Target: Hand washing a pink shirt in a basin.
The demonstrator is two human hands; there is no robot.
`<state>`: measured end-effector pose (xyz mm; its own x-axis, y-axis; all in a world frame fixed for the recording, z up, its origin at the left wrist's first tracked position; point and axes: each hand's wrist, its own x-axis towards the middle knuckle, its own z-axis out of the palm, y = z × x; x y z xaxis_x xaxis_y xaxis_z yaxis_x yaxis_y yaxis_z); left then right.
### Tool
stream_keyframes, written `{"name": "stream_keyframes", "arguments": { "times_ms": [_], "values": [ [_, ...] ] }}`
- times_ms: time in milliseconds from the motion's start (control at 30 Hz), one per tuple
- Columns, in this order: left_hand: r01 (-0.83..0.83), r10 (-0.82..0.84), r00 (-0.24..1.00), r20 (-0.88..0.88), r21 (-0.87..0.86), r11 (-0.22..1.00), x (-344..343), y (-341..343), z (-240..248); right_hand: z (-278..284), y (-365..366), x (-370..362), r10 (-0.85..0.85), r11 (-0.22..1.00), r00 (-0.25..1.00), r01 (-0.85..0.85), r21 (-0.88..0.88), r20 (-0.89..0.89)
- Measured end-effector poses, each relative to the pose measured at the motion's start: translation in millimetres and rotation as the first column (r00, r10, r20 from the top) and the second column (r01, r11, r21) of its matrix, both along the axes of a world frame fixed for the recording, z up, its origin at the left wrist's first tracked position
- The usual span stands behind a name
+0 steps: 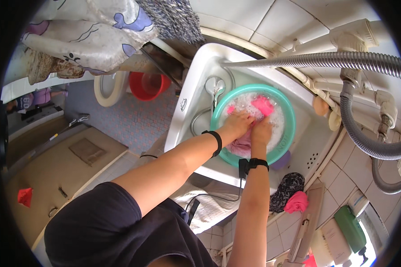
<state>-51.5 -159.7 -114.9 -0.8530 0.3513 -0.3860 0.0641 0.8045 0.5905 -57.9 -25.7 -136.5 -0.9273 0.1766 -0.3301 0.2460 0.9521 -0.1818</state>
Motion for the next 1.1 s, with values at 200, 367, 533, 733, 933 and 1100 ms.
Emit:
{"name": "stream_keyframes", "arguments": {
  "times_ms": [200,367,533,733,933,1100],
  "values": [
    [-0.04,0.041,0.999,0.007,-0.019,0.999,5,-10,-12,6,-17,-5,0.013,1.0,0.998,-0.012,-0.014,0.068],
    [0.009,-0.007,1.0,0.024,-0.072,0.997,5,-5,-3,-2,-6,-2,0.057,0.998,0.996,-0.059,0.028,0.064],
    [0.107,-0.092,0.981,0.169,-0.081,0.991,-4,-7,1,-5,-3,-1,0.072,0.997,0.997,-0.072,0.02,0.017],
    [0.09,-0.074,0.978,0.195,-0.073,0.993,-5,-9,5,8,-10,-4,0.014,1.0,0.996,-0.015,0.009,0.083],
    [0.084,-0.07,0.986,0.152,-0.09,0.992,-5,-8,8,-4,-4,0,0.041,0.998,0.999,-0.041,0.055,0.001],
    [0.078,-0.065,0.986,0.156,-0.08,0.994,-2,-10,6,-4,-6,2,0.06,0.998,0.998,-0.061,0.033,0.033]
  ]
}}
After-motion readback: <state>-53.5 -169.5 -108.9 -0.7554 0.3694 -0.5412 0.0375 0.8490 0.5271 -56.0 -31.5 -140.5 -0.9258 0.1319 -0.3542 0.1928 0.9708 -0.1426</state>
